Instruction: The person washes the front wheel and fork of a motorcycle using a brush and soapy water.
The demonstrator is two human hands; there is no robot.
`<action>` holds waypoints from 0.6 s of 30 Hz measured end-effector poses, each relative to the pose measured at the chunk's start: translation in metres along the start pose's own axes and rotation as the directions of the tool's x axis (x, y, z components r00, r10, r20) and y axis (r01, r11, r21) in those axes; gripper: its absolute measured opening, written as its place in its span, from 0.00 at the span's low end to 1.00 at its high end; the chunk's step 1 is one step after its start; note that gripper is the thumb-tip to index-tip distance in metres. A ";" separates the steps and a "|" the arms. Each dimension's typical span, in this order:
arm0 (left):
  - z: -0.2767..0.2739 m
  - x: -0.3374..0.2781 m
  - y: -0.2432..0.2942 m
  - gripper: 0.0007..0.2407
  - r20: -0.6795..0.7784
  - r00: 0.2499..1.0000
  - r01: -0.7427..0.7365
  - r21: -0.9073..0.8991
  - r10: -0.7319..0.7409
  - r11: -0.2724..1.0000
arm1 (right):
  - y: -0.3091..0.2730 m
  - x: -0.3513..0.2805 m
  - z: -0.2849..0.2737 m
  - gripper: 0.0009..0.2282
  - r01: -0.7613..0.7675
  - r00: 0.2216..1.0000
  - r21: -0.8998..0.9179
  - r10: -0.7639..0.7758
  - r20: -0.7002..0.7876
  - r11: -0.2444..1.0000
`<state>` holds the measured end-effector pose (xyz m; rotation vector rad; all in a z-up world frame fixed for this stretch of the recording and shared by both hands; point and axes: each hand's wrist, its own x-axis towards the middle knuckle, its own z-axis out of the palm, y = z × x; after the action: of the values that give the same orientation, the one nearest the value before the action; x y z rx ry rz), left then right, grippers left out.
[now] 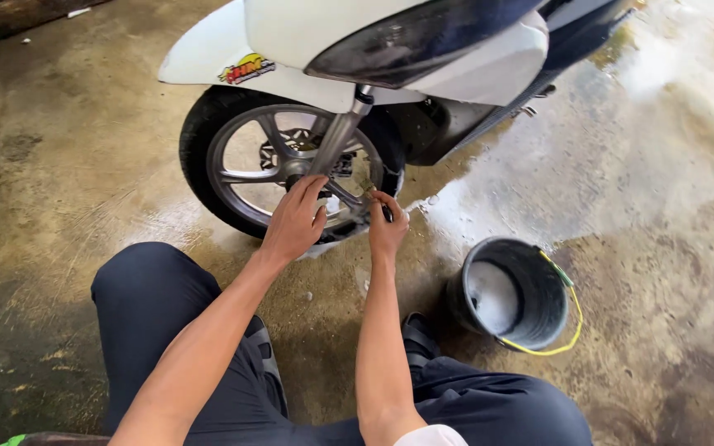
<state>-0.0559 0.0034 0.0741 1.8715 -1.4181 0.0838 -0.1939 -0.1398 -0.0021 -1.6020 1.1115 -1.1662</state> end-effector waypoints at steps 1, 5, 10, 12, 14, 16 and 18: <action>0.007 0.002 -0.001 0.20 0.007 1.000 -0.011 -0.006 0.011 1.000 | -0.006 0.001 -0.007 0.08 -0.002 1.000 -0.002 0.002 -0.015 1.000; 0.035 0.007 0.002 0.20 -0.026 0.987 -0.158 0.033 0.159 0.987 | -0.018 0.003 -0.038 0.07 -0.027 0.999 -0.012 0.027 0.047 1.000; 0.052 0.024 0.054 0.19 0.108 0.977 -0.163 -0.164 0.182 0.973 | -0.028 0.012 -0.108 0.06 -0.020 0.999 0.004 0.020 -0.032 1.000; 0.087 0.025 0.056 0.21 0.131 0.960 -0.228 -0.139 0.246 0.964 | -0.026 0.014 -0.141 0.07 -0.058 0.991 0.092 0.069 -0.118 0.994; 0.107 0.024 0.067 0.20 0.187 0.937 -0.259 -0.189 0.294 0.947 | -0.007 0.016 -0.177 0.07 -0.119 0.960 0.065 0.132 -0.248 0.991; 0.129 0.024 0.080 0.19 0.231 0.911 -0.288 -0.234 0.341 0.929 | 0.008 0.015 -0.215 0.08 -0.173 0.912 0.051 0.179 -0.368 0.984; 0.151 0.023 0.088 0.20 0.285 0.887 -0.316 -0.197 0.363 0.928 | 0.021 0.008 -0.248 0.07 -0.274 0.845 -0.020 0.230 -0.483 0.962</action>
<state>-0.1792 -0.1133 0.0258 1.5455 -1.9132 -0.1538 -0.4363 -0.1839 0.0318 -1.2028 1.6589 -1.3846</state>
